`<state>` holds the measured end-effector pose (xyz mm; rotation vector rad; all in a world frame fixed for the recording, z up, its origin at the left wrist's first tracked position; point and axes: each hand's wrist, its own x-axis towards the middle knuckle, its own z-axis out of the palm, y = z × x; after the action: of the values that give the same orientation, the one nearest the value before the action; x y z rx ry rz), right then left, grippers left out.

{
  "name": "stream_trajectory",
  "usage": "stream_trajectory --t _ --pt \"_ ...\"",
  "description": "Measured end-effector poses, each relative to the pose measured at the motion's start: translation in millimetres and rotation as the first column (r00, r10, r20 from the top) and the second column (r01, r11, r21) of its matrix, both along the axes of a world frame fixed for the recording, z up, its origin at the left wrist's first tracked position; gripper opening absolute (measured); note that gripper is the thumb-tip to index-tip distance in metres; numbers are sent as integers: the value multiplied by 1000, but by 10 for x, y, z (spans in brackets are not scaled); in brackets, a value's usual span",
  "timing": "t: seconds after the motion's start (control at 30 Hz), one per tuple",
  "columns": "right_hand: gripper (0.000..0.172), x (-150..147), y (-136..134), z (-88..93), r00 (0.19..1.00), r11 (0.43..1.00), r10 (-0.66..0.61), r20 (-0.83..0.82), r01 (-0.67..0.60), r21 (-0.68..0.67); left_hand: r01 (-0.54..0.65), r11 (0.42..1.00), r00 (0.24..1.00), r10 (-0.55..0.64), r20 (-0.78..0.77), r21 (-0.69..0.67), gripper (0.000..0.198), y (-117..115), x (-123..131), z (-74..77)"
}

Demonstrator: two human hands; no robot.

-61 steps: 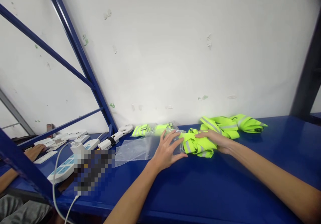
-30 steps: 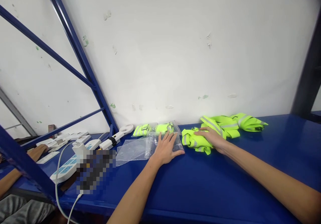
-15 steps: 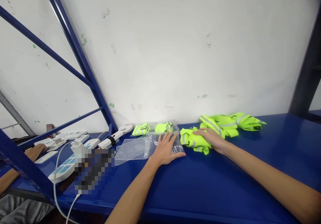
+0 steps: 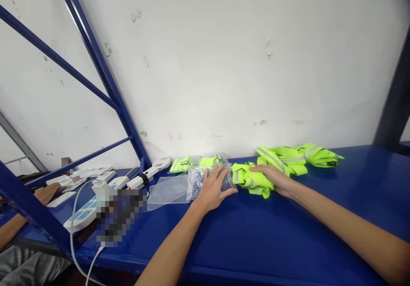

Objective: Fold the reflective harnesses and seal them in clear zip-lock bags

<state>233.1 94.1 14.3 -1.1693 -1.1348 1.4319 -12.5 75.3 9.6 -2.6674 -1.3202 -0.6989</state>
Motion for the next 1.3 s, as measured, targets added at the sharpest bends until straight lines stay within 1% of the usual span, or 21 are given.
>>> stream_trajectory --t 0.13,0.3,0.43,0.6,0.63,0.7,0.8,0.87,0.93,0.97,1.03,1.1,1.17,1.23,1.3 --pt "29 -47 -51 45 999 999 32 -18 -32 -11 46 999 999 -46 14 16 74 -12 12 19" --pt "30 -103 -98 93 999 998 32 -4 -32 -46 122 992 992 -122 -23 11 77 -31 17 41" --pt "23 -81 -77 102 998 999 33 -58 -34 -23 137 990 990 -136 -36 22 86 -80 40 85" --pt "18 -25 -29 96 990 999 49 -130 -51 -10 151 986 987 -146 -59 76 71 -116 43 130" --pt "19 -14 -27 101 989 998 60 -137 -64 -28 150 985 987 -145 -64 86 70 -116 37 136" --pt "20 10 -37 124 977 986 118 -179 -136 -94 146 983 988 -139 -71 114 67 -112 23 148" --pt "24 36 -69 172 947 949 200 -251 -251 -189 156 973 986 -144 -85 168 64 -107 4 166" --pt "26 38 -89 186 937 938 221 -272 -280 -204 167 969 984 -151 -97 182 64 -115 4 177" --pt "28 22 -97 171 937 938 226 -268 -283 -199 163 971 984 -146 -101 175 68 -136 19 183" --pt "29 10 -95 153 941 943 222 -255 -274 -188 159 973 984 -143 -103 168 71 -148 32 182" --pt "33 -15 -84 109 962 966 183 -202 -214 -145 158 976 984 -143 -110 150 76 -172 61 171" --pt "44 -30 -72 76 984 987 122 -128 -133 -86 157 977 983 -140 -122 146 74 -181 84 150" --pt "55 -29 -73 75 995 996 92 -46 -93 -11 126 976 987 -106 -121 177 72 -171 95 132" --pt "60 -19 -95 112 992 990 114 51 -117 75 61 972 995 -41 -91 228 81 -148 96 130" --pt "61 -14 -135 170 977 972 128 168 -157 172 2 964 998 13 -57 265 99 -119 96 145"
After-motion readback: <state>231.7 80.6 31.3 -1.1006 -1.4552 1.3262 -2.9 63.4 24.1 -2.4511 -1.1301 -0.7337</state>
